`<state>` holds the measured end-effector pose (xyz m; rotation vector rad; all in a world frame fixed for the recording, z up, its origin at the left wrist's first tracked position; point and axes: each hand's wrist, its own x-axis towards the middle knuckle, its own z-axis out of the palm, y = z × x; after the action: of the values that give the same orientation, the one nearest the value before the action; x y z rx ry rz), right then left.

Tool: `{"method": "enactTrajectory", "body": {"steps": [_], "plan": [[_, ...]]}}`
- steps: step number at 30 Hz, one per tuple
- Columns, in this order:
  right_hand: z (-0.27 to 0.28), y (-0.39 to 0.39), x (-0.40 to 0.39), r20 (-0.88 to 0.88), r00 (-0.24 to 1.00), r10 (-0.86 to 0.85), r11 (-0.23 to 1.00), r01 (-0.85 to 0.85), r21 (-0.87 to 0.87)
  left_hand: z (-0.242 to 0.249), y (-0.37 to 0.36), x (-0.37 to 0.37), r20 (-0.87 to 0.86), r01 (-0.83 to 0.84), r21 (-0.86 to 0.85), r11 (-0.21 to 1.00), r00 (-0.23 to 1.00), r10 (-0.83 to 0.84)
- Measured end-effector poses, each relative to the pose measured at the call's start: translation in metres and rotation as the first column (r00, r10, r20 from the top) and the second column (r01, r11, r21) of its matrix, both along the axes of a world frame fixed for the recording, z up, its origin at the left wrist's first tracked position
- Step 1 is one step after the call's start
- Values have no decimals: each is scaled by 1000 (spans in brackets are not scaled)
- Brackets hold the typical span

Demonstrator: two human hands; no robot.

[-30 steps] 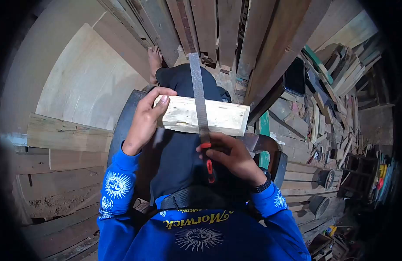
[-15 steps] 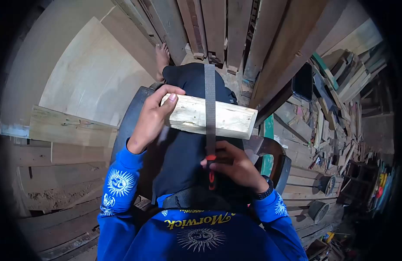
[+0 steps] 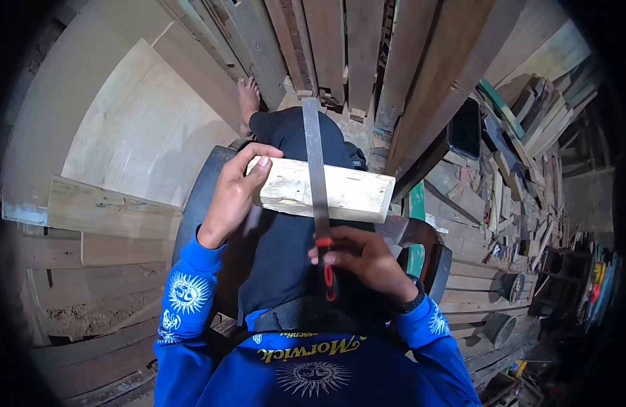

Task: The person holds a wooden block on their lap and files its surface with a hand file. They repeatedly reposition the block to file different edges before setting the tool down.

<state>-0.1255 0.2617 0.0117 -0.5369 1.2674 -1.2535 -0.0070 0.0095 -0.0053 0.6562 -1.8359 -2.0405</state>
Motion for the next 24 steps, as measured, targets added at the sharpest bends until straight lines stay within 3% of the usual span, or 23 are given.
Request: {"method": "enactTrajectory", "body": {"steps": [2, 4, 6, 8, 14, 16, 18, 20, 24], "plan": [[3, -2, -5, -44, 999, -21, 1000, 20, -23, -1, 1, -1, 0, 5, 13, 1000, 1000, -5], [4, -3, -4, 9, 999, -32, 998, 32, 52, 0, 0, -1, 2, -3, 20, 1000, 1000, 3], [-11, 2, 5, 39, 999, -37, 999, 37, 16, -2, -1, 0, 20, -15, -44, 999, 1000, 16], [-16, 5, 9, -76, 997, 21, 1000, -22, -8, -5, -2, 1, 0, -9, -37, 999, 1000, 9], [2, -2, -6, -20, 998, -58, 998, 58, 20, -3, 0, -1, 1, -18, -48, 999, 1000, 18], [-11, 2, 1, -48, 999, 15, 1000, -15, 6, 0, -1, 0, 18, -12, -81, 997, 1000, 13], [-16, 5, 4, -18, 1000, 20, 1000, -19, 11, 2, 1, 0, 8, -11, 25, 1000, 1000, 11], [-11, 5, 2, -25, 997, 68, 994, -66, 85, 1, 0, 0, 6, 5, -19, 1000, 1000, -5], [7, -2, -11, -13, 1000, -28, 1000, 28, -12, 4, 2, -1, 10, -2, 5, 1000, 1000, 2]]}}
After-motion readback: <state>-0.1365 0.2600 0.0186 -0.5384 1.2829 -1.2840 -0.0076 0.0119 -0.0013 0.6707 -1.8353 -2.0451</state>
